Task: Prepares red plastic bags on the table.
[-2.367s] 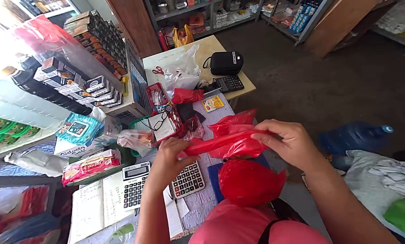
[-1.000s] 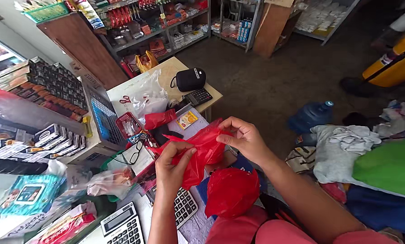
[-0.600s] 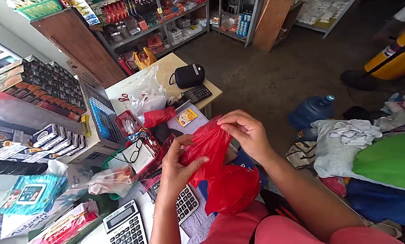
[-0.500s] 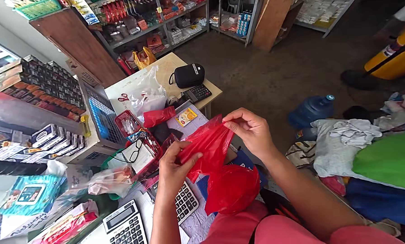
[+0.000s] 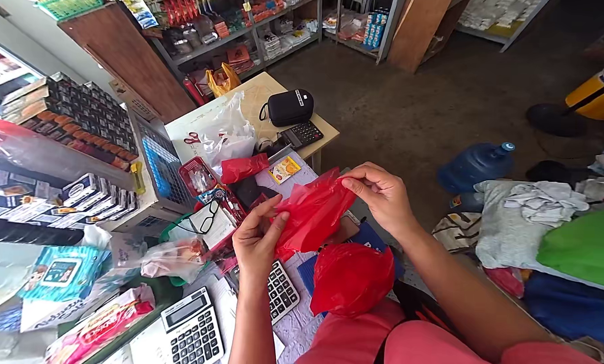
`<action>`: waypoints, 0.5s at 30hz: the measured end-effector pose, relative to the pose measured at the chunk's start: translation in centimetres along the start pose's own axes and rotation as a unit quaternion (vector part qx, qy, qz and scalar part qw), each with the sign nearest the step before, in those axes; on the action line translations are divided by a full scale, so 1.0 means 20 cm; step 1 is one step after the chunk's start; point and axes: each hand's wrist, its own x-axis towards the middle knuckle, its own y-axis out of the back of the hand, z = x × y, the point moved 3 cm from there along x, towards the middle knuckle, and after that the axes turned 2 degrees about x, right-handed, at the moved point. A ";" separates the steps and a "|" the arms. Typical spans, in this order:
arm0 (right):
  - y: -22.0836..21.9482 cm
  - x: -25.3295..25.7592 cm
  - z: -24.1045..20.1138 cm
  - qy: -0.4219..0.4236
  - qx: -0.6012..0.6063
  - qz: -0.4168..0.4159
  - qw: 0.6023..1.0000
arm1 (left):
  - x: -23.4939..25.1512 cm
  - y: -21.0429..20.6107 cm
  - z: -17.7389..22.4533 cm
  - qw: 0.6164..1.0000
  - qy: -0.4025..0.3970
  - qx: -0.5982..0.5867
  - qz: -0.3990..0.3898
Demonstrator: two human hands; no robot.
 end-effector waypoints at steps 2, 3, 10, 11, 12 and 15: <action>-0.01 -0.01 -0.01 0.021 -0.025 -0.008 0.999 | -0.01 0.00 -0.02 1.000 0.009 0.017 -0.015; -0.01 -0.01 -0.01 0.028 -0.033 -0.012 0.999 | -0.01 -0.01 -0.03 0.999 0.012 0.031 -0.017; -0.03 -0.02 -0.04 0.033 0.086 -0.034 0.995 | -0.05 -0.03 -0.09 0.993 0.068 0.060 -0.077; -0.03 -0.02 -0.04 0.029 0.102 -0.049 0.993 | -0.06 -0.03 -0.09 0.993 0.073 0.051 -0.080; -0.04 -0.02 -0.05 0.021 0.114 -0.063 0.991 | -0.07 -0.03 -0.09 0.993 0.078 0.036 -0.076; -0.07 -0.02 -0.06 -0.010 0.170 -0.087 0.982 | -0.08 -0.03 -0.08 0.995 0.083 -0.005 -0.056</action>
